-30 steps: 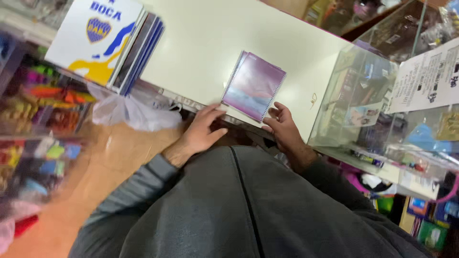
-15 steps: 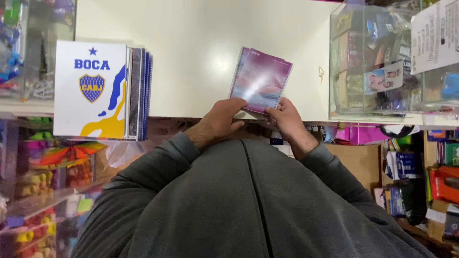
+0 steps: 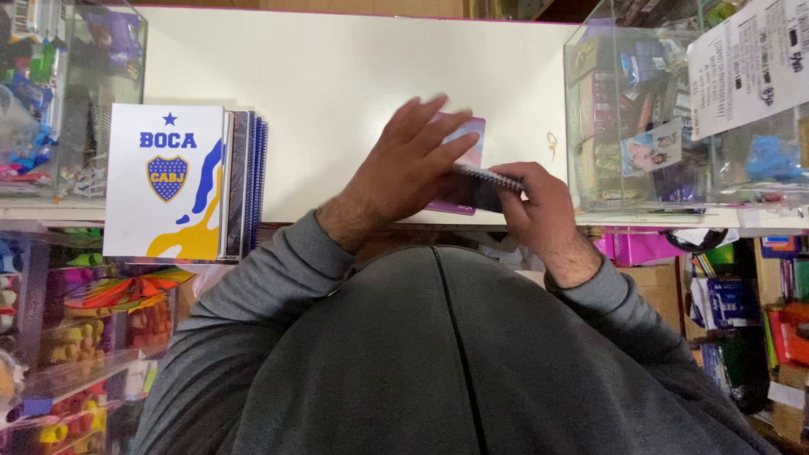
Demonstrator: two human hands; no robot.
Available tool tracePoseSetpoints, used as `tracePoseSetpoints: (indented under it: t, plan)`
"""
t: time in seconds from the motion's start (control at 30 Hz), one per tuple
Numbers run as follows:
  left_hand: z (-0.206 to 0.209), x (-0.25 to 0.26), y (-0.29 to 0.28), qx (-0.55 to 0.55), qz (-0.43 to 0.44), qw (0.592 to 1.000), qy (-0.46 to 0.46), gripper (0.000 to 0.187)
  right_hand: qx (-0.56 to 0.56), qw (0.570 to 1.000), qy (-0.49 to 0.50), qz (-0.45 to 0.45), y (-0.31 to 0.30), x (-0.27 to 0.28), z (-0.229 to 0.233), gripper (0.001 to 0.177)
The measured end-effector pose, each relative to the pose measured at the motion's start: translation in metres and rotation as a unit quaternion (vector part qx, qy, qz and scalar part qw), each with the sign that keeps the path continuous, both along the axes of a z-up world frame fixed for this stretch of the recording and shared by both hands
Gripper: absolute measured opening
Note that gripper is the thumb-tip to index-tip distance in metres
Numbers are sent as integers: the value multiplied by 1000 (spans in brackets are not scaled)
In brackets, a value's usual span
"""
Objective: The person picks up notebooks one at a time, flips through the pages of several of them, and places them onto a shelf.
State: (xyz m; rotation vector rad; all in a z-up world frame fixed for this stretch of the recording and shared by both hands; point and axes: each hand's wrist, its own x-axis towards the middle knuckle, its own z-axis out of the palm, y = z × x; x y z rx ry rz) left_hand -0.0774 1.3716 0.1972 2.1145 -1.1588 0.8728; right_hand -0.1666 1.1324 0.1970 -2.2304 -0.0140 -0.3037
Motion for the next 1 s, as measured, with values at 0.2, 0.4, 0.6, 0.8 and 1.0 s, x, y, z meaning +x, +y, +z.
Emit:
tracePoseSetpoints:
  t: [0.2, 0.4, 0.6, 0.8, 1.0]
  plan:
    - [2, 5, 1, 217, -28, 911, 350, 20, 24, 999, 21, 33, -29, 11, 13, 21]
    - [-16, -9, 4, -243, -11, 788, 565, 16, 424, 877, 38, 222, -45, 9, 4, 58]
    - [-33, -27, -28, -450, -115, 649, 603, 24, 464, 840, 26, 278, -27, 14, -21, 36]
    - [12, -65, -45, -330, -46, 656, 677, 83, 507, 824, 35, 249, -35, 18, -45, 32]
    - [18, -73, -63, -388, -138, 558, 721, 83, 563, 775, 96, 271, -11, 7, -29, 15]
